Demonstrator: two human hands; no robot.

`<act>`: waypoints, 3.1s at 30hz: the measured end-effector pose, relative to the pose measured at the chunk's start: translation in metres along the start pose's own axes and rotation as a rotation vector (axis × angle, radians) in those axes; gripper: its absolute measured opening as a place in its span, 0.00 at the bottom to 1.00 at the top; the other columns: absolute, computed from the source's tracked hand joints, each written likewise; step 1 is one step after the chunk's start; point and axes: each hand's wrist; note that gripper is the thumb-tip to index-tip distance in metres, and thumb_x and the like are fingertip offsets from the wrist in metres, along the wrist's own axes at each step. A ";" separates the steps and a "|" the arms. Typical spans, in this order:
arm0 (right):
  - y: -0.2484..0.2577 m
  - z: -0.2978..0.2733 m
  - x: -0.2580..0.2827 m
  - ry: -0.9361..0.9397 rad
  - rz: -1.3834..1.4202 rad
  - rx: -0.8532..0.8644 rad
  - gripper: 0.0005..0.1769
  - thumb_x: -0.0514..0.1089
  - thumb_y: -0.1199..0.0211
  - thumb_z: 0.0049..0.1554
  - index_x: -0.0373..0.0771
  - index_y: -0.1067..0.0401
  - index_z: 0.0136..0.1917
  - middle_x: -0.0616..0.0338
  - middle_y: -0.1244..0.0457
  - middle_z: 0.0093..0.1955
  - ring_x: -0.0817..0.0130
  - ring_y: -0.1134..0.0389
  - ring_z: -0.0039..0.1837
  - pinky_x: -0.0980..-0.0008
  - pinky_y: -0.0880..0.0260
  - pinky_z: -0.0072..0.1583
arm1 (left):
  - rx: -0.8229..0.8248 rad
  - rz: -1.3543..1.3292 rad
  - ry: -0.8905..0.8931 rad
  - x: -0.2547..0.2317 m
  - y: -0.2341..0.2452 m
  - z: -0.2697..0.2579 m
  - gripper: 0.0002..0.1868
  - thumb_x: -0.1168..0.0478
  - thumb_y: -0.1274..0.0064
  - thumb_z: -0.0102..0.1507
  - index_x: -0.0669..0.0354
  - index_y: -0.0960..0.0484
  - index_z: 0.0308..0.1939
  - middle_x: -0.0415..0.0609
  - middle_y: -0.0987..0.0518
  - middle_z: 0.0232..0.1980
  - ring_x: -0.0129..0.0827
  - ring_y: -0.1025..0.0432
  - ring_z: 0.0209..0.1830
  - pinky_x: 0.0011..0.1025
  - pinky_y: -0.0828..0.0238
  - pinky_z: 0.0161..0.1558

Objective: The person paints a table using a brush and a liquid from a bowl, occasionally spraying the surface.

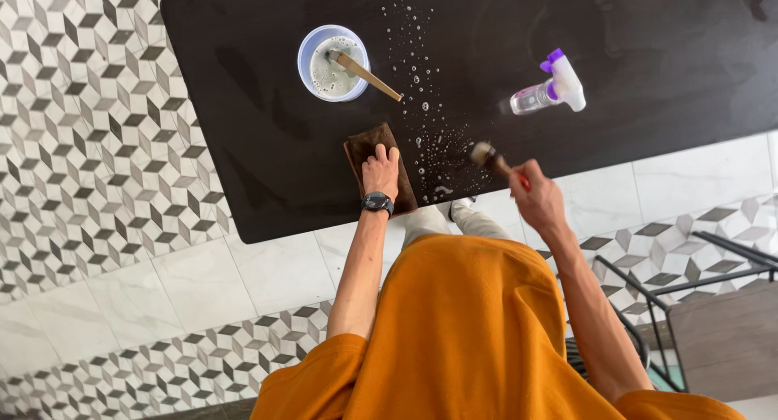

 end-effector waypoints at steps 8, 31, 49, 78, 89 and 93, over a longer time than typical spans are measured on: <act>-0.075 0.009 0.039 0.060 0.056 -0.324 0.10 0.45 0.41 0.65 0.38 0.36 0.54 0.45 0.33 0.36 0.44 0.30 0.38 0.51 0.33 0.39 | 0.169 -0.029 -0.093 0.008 0.029 0.001 0.53 0.56 0.17 0.35 0.56 0.39 0.55 0.56 0.36 0.56 0.48 0.27 0.48 0.38 0.26 0.48; -0.135 -0.065 0.060 -0.009 -0.070 -0.322 0.09 0.46 0.45 0.65 0.41 0.38 0.54 0.50 0.35 0.30 0.47 0.34 0.31 0.50 0.37 0.35 | 0.093 -0.272 -0.208 0.039 -0.003 -0.019 0.45 0.51 0.22 0.45 0.58 0.37 0.54 0.61 0.33 0.57 0.53 0.25 0.48 0.45 0.29 0.51; -0.151 -0.067 0.061 -0.006 -0.022 -0.242 0.10 0.46 0.46 0.66 0.42 0.41 0.56 0.48 0.35 0.31 0.46 0.34 0.31 0.47 0.37 0.34 | 0.071 -0.192 -0.346 0.046 -0.004 -0.027 0.43 0.51 0.24 0.47 0.57 0.37 0.55 0.57 0.35 0.56 0.51 0.28 0.52 0.46 0.30 0.54; -0.097 -0.117 0.020 -0.257 0.055 -0.260 0.14 0.48 0.45 0.65 0.43 0.38 0.61 0.39 0.32 0.40 0.36 0.32 0.38 0.44 0.36 0.41 | 0.167 -0.108 -0.247 0.030 0.005 -0.012 0.46 0.47 0.21 0.43 0.57 0.37 0.53 0.56 0.32 0.55 0.50 0.25 0.50 0.44 0.28 0.52; -0.107 -0.050 0.037 -0.133 0.159 -0.248 0.14 0.48 0.44 0.65 0.40 0.38 0.59 0.38 0.32 0.42 0.38 0.31 0.42 0.46 0.34 0.44 | 0.209 -0.115 -0.218 0.028 0.004 -0.012 0.45 0.50 0.21 0.44 0.57 0.38 0.53 0.57 0.33 0.56 0.53 0.27 0.51 0.46 0.30 0.53; -0.108 -0.080 0.040 -0.338 0.161 -0.102 0.15 0.50 0.45 0.65 0.42 0.34 0.62 0.42 0.33 0.38 0.50 0.32 0.38 0.52 0.35 0.44 | 0.189 -0.131 -0.233 0.032 0.008 -0.010 0.45 0.49 0.22 0.45 0.57 0.38 0.53 0.58 0.34 0.56 0.54 0.27 0.51 0.47 0.30 0.53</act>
Point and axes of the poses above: each hand's wrist, its own z-axis towards the middle knuckle, its own y-axis out of the back of the hand, x = y × z
